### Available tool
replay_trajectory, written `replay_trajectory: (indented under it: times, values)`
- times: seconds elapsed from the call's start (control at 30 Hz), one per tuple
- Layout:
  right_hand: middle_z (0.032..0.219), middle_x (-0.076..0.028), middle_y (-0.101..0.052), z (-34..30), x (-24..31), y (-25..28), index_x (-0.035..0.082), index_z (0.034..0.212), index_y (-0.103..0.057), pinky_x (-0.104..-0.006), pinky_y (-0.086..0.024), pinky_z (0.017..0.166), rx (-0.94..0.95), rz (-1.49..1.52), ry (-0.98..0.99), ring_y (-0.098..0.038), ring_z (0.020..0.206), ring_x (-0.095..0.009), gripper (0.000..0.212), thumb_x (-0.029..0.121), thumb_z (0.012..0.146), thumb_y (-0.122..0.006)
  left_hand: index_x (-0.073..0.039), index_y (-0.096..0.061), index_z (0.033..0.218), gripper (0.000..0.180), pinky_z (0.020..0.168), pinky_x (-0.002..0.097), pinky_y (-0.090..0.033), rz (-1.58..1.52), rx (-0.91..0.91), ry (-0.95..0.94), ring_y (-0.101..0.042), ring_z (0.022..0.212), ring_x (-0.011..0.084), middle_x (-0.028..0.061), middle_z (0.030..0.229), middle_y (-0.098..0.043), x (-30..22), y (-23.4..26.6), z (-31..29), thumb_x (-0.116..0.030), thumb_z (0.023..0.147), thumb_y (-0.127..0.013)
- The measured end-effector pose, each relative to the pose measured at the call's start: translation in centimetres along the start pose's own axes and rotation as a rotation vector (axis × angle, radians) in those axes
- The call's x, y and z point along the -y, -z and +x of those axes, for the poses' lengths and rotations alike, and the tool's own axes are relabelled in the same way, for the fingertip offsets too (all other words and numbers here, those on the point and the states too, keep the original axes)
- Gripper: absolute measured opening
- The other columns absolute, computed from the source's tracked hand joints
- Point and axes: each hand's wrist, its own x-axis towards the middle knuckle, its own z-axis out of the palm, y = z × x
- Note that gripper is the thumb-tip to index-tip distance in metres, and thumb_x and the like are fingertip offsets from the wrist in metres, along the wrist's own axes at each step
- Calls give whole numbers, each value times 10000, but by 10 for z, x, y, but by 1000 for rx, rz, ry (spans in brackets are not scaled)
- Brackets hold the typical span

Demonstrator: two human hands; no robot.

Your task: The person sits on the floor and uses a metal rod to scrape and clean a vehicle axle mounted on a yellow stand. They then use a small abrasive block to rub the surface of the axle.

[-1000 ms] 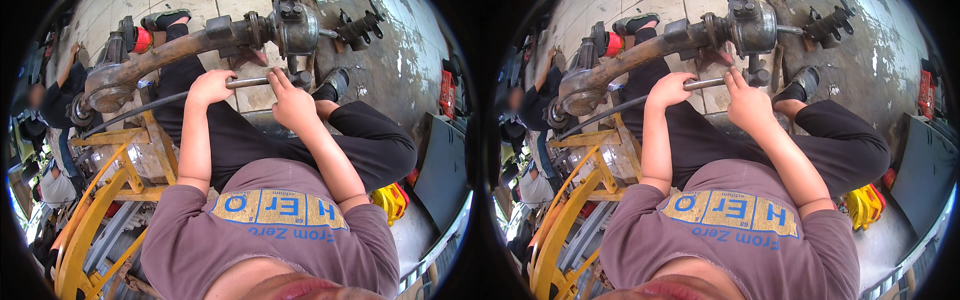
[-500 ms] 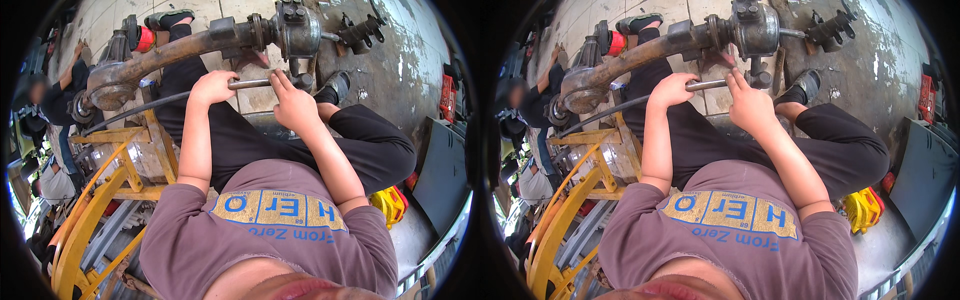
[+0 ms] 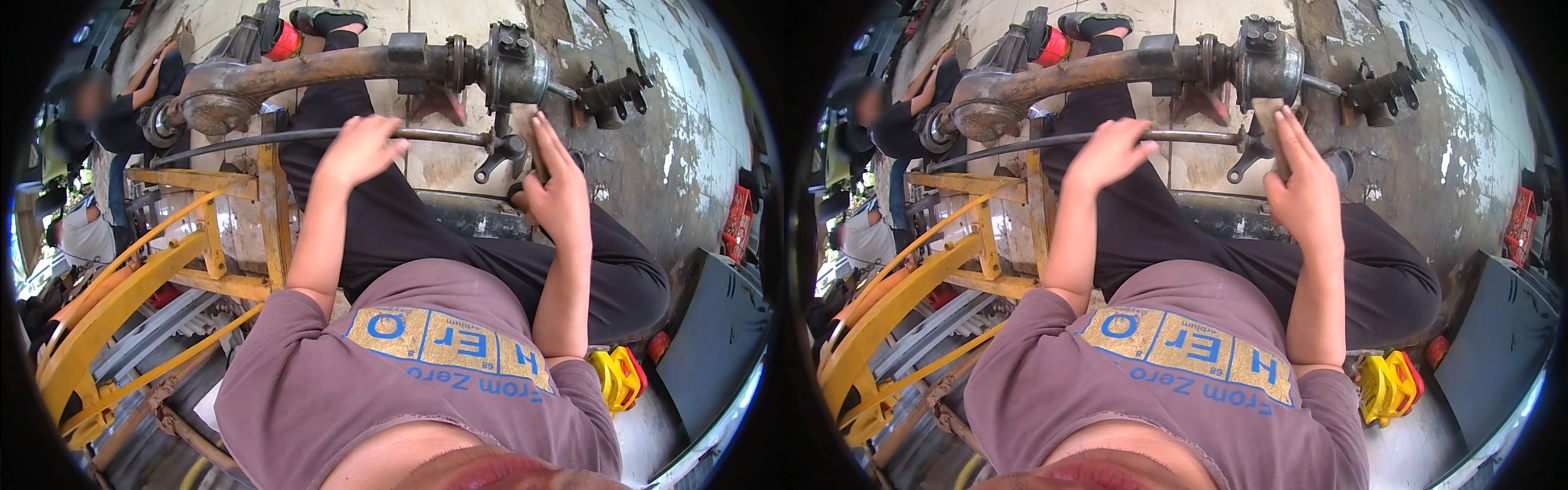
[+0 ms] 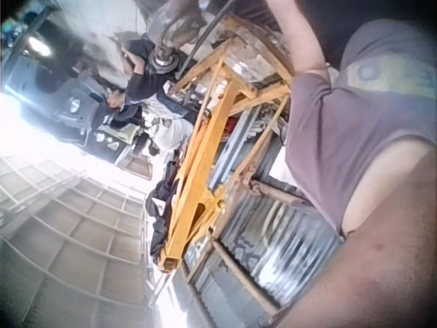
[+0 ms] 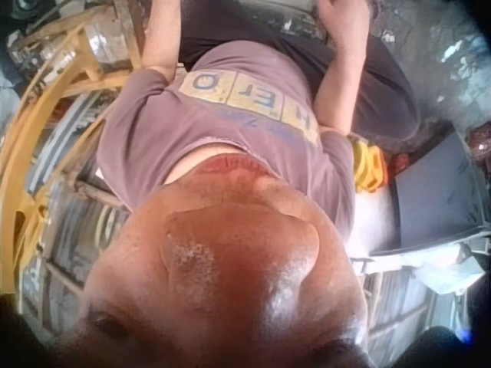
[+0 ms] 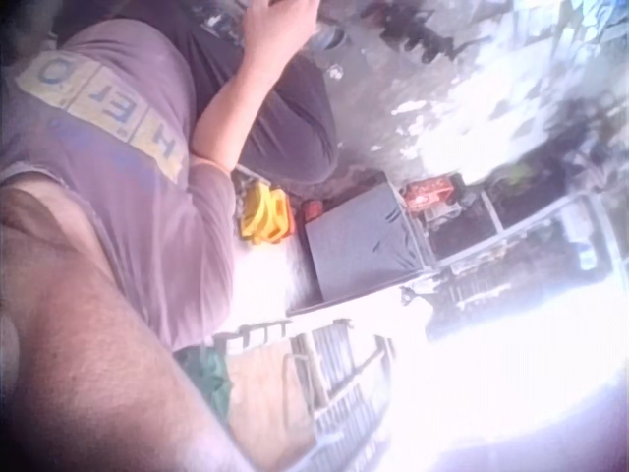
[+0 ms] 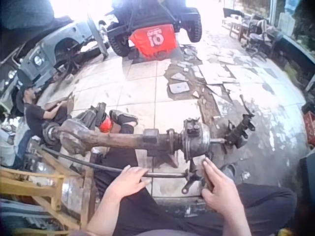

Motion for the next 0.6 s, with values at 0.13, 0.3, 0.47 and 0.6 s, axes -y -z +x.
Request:
replay_trajectory:
  times: [0.13,0.3,0.47,0.6]
  values:
    - [1692,-97,-588,-11,8,-2,130,1659,-572,-473,-592,1087,61,-64,-16,-680,1371,-398,813,41,857,-670,-73,-659,1543,644,1285,485,-436,-525,122,-392,-570,1518,396,195,1584,-648,-85,-15,-4,-400,1009,-810]
    - [1691,-118,-587,-20,7,6,107,1653,-572,-462,-569,1132,72,-85,-51,-656,1412,-400,777,44,884,-654,-64,-762,1352,373,1197,433,-525,-419,-122,-299,-690,1365,360,128,1408,-759,-82,-3,6,-150,991,-803]
    - [1633,-283,-609,-10,-21,-35,-23,1599,-589,-422,-467,1246,40,315,-19,-593,1529,-402,537,92,1075,-595,25,-735,1358,334,1064,360,-579,-849,-92,-18,-739,1224,185,101,1282,-766,-81,7,7,-202,1113,-720]
    - [1638,-233,-629,14,6,-83,4,1603,-627,-362,-403,1271,152,887,-227,-542,1563,-285,491,161,1140,-580,27,-581,1531,551,1082,369,-587,-1149,6,-46,-737,1241,216,155,1326,-753,-88,-31,14,-282,1117,-770]
